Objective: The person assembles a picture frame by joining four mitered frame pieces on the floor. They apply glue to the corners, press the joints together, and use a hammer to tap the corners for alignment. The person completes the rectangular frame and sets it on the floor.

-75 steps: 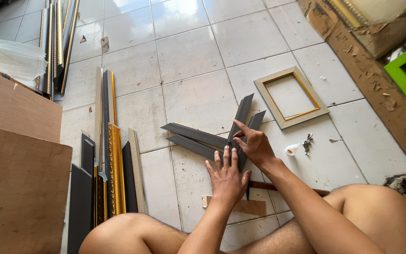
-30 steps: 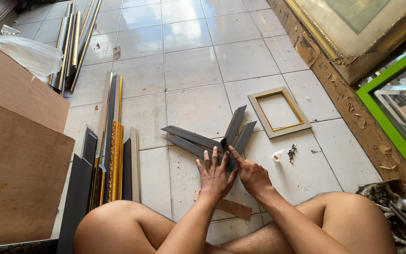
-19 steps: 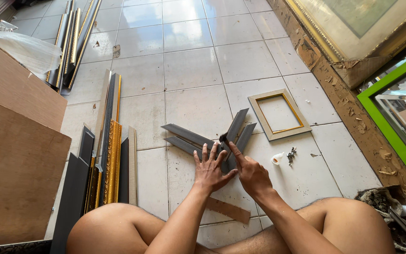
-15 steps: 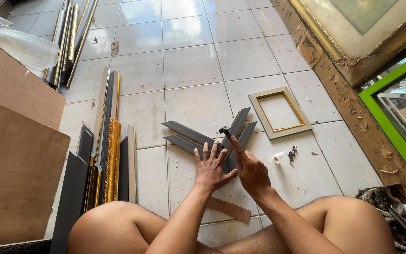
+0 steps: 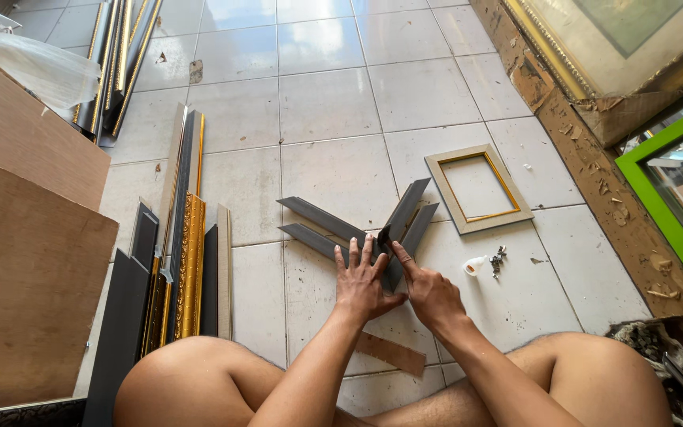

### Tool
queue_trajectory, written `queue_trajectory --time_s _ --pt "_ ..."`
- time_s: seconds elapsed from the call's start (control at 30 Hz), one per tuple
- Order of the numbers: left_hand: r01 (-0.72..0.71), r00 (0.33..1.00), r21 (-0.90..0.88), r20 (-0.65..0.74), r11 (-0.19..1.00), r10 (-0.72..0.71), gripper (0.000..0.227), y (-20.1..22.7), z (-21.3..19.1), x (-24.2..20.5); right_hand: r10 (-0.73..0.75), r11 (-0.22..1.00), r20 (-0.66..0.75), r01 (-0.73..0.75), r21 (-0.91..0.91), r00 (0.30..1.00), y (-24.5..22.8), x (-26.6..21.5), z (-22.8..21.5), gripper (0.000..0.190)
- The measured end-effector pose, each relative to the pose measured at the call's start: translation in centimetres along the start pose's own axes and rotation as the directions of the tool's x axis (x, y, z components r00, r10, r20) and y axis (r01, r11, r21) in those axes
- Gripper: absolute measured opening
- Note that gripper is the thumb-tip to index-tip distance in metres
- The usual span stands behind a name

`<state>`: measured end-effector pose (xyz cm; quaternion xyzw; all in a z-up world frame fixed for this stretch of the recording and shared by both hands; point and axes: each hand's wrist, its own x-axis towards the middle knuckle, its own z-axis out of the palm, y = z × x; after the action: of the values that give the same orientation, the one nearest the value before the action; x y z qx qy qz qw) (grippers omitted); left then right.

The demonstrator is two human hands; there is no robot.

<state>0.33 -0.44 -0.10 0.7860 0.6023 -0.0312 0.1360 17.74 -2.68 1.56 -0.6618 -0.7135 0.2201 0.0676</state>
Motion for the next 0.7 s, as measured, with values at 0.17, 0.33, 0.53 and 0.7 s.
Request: queue_trajectory --time_s 0.17,0.33,0.53,0.7 --pt "0.003 1.000 -0.004 0.003 1.000 -0.003 0.092 0.1 0.0 0.0 0.003 0.992 -0.082 0.008 0.130 0.997 -2.7 -1.6 -2.6 0.061" --pt "0.001 1.000 0.001 -0.006 1.000 -0.001 0.096 0.0 -0.2 0.2 -0.009 0.997 0.022 0.010 -0.070 1.000 -1.3 -0.5 -0.9 0.062" --pt "0.000 1.000 -0.015 0.001 1.000 0.000 0.093 0.1 0.2 0.4 -0.035 0.999 -0.137 0.038 0.017 0.990 -1.7 -1.2 -1.3 0.061" --pt "-0.007 1.000 -0.017 -0.005 1.000 0.007 0.103 0.1 -0.3 0.6 -0.019 0.994 -0.010 0.018 -0.107 1.000 -0.6 0.1 -0.7 0.063"
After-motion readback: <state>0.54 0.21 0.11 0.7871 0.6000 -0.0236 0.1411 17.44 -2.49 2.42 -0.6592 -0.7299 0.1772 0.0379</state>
